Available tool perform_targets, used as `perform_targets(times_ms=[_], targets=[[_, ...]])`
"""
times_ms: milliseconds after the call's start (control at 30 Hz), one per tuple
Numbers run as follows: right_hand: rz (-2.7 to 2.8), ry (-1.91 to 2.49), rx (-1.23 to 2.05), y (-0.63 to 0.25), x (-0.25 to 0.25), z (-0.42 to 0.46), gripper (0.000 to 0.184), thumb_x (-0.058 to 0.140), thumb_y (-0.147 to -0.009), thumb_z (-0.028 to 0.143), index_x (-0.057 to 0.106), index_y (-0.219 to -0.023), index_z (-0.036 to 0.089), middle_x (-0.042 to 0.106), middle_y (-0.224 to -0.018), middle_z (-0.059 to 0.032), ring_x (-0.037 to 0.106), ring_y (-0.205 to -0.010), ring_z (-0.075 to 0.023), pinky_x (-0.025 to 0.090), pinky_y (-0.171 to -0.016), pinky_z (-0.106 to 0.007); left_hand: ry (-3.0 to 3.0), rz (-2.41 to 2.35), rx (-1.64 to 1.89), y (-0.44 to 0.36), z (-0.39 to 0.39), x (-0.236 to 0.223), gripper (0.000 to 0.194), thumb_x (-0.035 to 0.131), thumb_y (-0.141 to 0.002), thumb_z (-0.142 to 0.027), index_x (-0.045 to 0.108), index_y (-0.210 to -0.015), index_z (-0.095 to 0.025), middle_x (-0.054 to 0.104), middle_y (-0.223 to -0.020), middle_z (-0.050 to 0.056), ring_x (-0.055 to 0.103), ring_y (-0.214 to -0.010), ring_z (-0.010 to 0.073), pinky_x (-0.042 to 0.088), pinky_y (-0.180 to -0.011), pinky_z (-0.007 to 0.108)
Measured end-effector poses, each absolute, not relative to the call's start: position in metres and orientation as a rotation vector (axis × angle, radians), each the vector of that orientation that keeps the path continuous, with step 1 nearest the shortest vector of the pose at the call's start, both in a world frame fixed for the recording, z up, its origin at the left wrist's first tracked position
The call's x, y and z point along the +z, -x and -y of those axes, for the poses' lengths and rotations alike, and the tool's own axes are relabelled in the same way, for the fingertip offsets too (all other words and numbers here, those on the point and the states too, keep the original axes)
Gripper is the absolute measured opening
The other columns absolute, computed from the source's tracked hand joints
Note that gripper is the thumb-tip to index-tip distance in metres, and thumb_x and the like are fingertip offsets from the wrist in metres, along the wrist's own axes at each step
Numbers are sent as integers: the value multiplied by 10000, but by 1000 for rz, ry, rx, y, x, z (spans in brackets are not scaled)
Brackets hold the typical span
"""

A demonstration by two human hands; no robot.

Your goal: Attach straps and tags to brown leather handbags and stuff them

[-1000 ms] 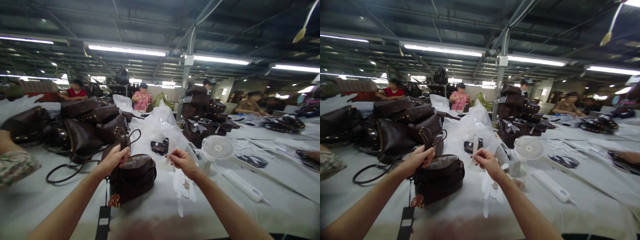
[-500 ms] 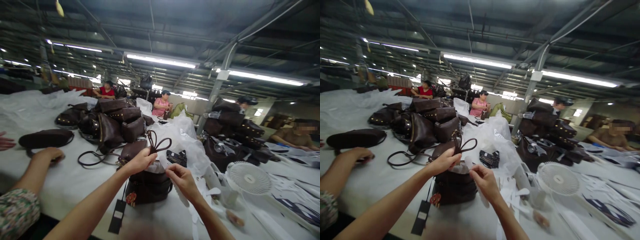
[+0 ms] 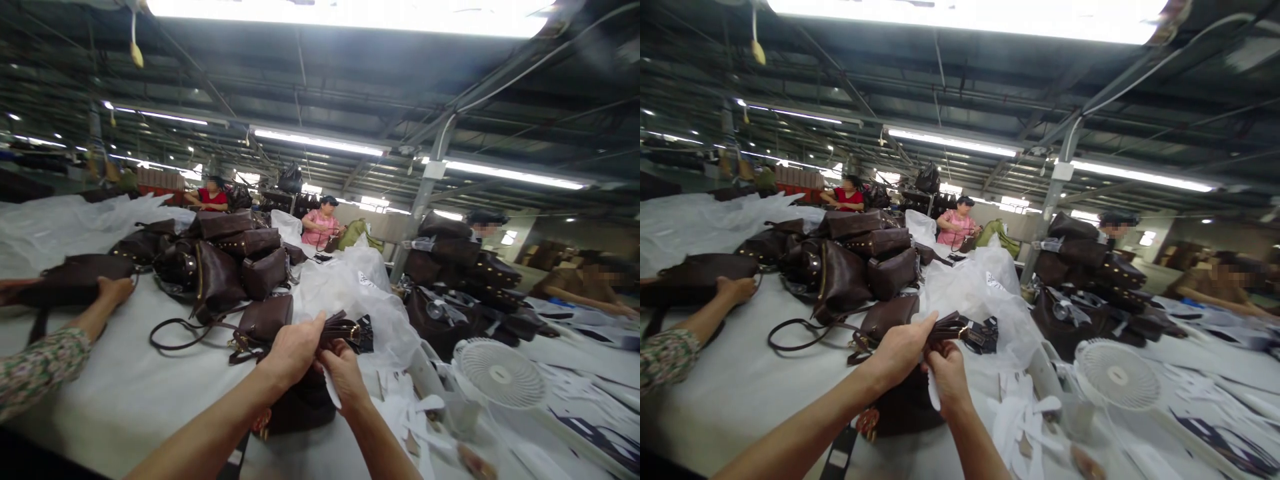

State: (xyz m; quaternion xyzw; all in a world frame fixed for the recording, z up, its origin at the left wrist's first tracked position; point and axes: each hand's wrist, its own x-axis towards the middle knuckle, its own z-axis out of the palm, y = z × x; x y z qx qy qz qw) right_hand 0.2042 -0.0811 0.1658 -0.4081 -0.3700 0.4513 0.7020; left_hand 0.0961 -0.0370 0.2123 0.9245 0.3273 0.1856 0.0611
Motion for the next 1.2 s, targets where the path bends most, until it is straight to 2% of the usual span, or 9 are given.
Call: perform_targets(times_ms=[167,333,467,633,733,833,900,1000,1200], targets=[[753,864,941,-200,163,79,278,728,-559,189,654,-827,197,666,-724,21,555,-615,-139,441,-568,-253,-2795,-1005,613,-97,36,210,684,480,-853,-104,242,-1493,-143,677,-1106,200,658,-1018,300,503,-836,388],[715,888,925,-203,166,75,299,774,-632,365,676,-840,175,676,-762,-11,562,-611,-143,464,-568,-275,-2824,-983,559,-102,31,207,747,464,-848,-98,142,-1521,-100,705,-1010,203,681,-912,302,503,-781,376],[609,938,799,-206,167,65,405,844,-549,416,674,-818,166,670,-731,-18,523,-535,-124,436,-491,-269,-2685,-894,674,-101,23,203,843,504,-800,-83,86,-1530,-120,706,-1006,170,666,-909,289,483,-792,371],[596,919,852,-212,168,58,395,847,-538,445,626,-729,179,556,-520,43,423,-397,-94,349,-393,-256,-2044,-567,777,-87,11,194,1039,614,-729,-144,-55,-1524,-138,653,-832,16,602,-696,161,456,-655,261],[614,965,875,-212,168,57,378,820,-577,480,585,-641,190,512,-444,45,427,-379,-104,339,-377,-254,-1675,-467,740,-82,10,189,864,663,-694,-209,278,-1461,-115,621,-791,-5,553,-596,107,426,-561,214],[624,989,897,-209,170,55,388,798,-598,500,549,-577,203,507,-423,36,422,-360,-108,335,-363,-261,-1545,-429,748,-82,12,188,412,665,-721,-287,594,-1084,-105,631,-801,21,494,-510,65,414,-491,203],[643,1003,900,-207,173,53,379,798,-595,495,560,-586,201,513,-426,36,421,-356,-109,333,-359,-262,-1481,-423,762,-84,12,187,326,678,-738,-358,599,-958,-130,604,-732,-9,399,-428,33,373,-426,191],[711,1019,881,-207,180,50,380,815,-572,484,615,-632,166,584,-505,16,438,-380,-92,347,-371,-247,-1386,-455,813,-87,10,187,376,690,-736,-490,562,-857,-158,462,-576,-85,283,-364,14,289,-359,175],[842,1041,915,-213,198,47,350,839,-566,413,683,-723,140,670,-655,-4,554,-494,-96,470,-425,-217,-1395,-547,967,-93,6,186,441,668,-729,-562,485,-653,-168,353,-504,-96,285,-358,22,227,-337,176]])
